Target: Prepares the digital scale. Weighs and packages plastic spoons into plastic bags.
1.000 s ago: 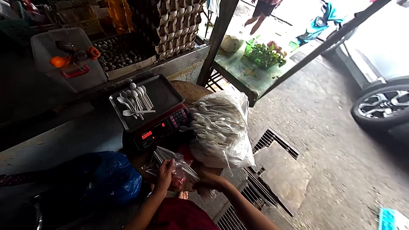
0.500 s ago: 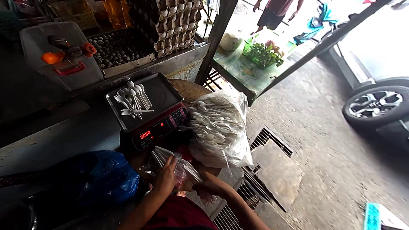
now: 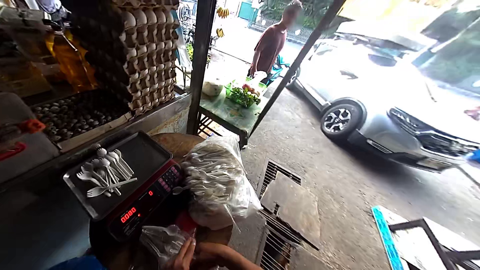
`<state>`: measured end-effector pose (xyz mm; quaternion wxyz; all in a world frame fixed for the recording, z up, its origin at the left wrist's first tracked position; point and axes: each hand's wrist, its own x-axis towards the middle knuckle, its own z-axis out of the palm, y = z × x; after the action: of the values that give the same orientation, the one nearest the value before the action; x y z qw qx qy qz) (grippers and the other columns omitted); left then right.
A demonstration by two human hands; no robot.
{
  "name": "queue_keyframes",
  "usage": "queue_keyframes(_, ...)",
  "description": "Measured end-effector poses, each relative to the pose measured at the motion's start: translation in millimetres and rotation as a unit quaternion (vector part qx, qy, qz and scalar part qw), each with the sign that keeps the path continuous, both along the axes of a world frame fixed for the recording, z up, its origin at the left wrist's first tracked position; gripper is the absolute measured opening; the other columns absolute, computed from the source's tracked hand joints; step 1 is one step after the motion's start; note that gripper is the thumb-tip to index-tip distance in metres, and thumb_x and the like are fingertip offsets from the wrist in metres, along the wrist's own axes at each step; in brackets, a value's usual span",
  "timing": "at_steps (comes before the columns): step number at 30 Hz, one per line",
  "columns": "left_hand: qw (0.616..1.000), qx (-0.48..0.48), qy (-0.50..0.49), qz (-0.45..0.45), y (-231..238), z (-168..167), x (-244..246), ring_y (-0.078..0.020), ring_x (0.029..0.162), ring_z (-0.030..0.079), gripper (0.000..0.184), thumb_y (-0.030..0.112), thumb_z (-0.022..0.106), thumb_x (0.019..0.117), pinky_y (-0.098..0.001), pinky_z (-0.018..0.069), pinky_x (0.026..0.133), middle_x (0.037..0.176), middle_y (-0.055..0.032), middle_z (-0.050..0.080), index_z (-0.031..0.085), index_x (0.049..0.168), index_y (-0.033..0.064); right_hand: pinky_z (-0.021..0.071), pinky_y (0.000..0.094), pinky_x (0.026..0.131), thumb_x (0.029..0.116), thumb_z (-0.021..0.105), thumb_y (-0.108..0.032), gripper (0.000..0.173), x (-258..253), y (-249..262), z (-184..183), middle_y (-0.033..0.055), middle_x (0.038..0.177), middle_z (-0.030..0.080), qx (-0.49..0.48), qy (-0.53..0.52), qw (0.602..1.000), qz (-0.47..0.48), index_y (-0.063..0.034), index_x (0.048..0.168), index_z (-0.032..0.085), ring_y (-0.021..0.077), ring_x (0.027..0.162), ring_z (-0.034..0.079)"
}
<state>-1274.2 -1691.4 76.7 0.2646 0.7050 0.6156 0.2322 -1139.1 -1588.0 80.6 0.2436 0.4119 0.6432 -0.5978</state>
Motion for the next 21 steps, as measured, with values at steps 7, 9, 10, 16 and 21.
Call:
queue_keyframes(7, 0.999, 0.007, -0.002, 0.05, -9.3, 5.8, -3.1, -0.0447, 0.106, 0.071, 0.056, -0.008, 0.069, 0.0816, -0.0567, 0.0583, 0.085, 0.142, -0.026, 0.058, 0.06, 0.137, -0.0069, 0.0523, 0.0345, 0.094, 0.0961, 0.06, -0.003, 0.042, 1.3, 4.1, -9.5, 0.008, 0.119, 0.064, -0.113, 0.22, 0.961, -0.123, 0.0008, 0.137, 0.052, 0.009, 0.102, 0.062)
queue_keyframes(9, 0.994, 0.062, 0.01, 0.089, -11.0, -3.6, -1.5, -0.0405, 0.098, 0.074, 0.053, -0.014, 0.065, 0.0798, -0.0536, 0.0606, 0.078, 0.138, -0.0225, 0.063, 0.065, 0.132, -0.0051, 0.0536, 0.0301, 0.09, 0.0979, 0.054, -0.002, 0.036, -5.9, 2.8, -13.7, 0.002, 0.113, 0.065, -0.144, 0.227, 0.945, -0.184, -0.0015, 0.133, 0.053, 0.0051, 0.097, 0.063)
queue_keyframes(10, 0.99, 0.088, 0.017, 0.106, -11.3, -7.9, 0.2, -0.0384, 0.095, 0.076, 0.052, -0.016, 0.063, 0.0795, -0.0526, 0.0613, 0.074, 0.135, -0.0206, 0.065, 0.068, 0.13, -0.0038, 0.0541, 0.0291, 0.087, 0.0989, 0.05, -0.001, 0.031, -10.1, 2.1, -13.7, 0.0003, 0.107, 0.066, -0.146, 0.218, 0.94, -0.216, -0.002, 0.129, 0.055, 0.0046, 0.094, 0.064)
queue_keyframes(16, 0.983, 0.106, 0.041, 0.143, -14.6, -13.1, 1.8, -0.0317, 0.08, 0.076, 0.052, -0.015, 0.064, 0.0783, -0.0461, 0.0611, 0.065, 0.133, -0.0157, 0.068, 0.07, 0.128, 0.0005, 0.056, 0.0282, 0.08, 0.108, 0.036, -0.009, 0.025, -30.3, -7.2, -9.2, -0.0008, 0.095, 0.068, -0.173, 0.179, 0.911, -0.33, -0.0053, 0.118, 0.059, 0.0063, 0.086, 0.066)
queue_keyframes(21, 0.981, 0.112, -0.001, 0.159, -21.6, -5.9, 3.8, -0.0309, 0.089, 0.077, 0.052, -0.013, 0.063, 0.0791, -0.0444, 0.0621, 0.068, 0.133, -0.0169, 0.067, 0.069, 0.13, -0.001, 0.0584, 0.0273, 0.079, 0.1083, 0.031, -0.011, 0.03, -31.5, -13.2, -4.2, -0.0015, 0.091, 0.071, -0.187, 0.207, 0.902, -0.328, -0.0073, 0.114, 0.06, 0.0061, 0.084, 0.069)
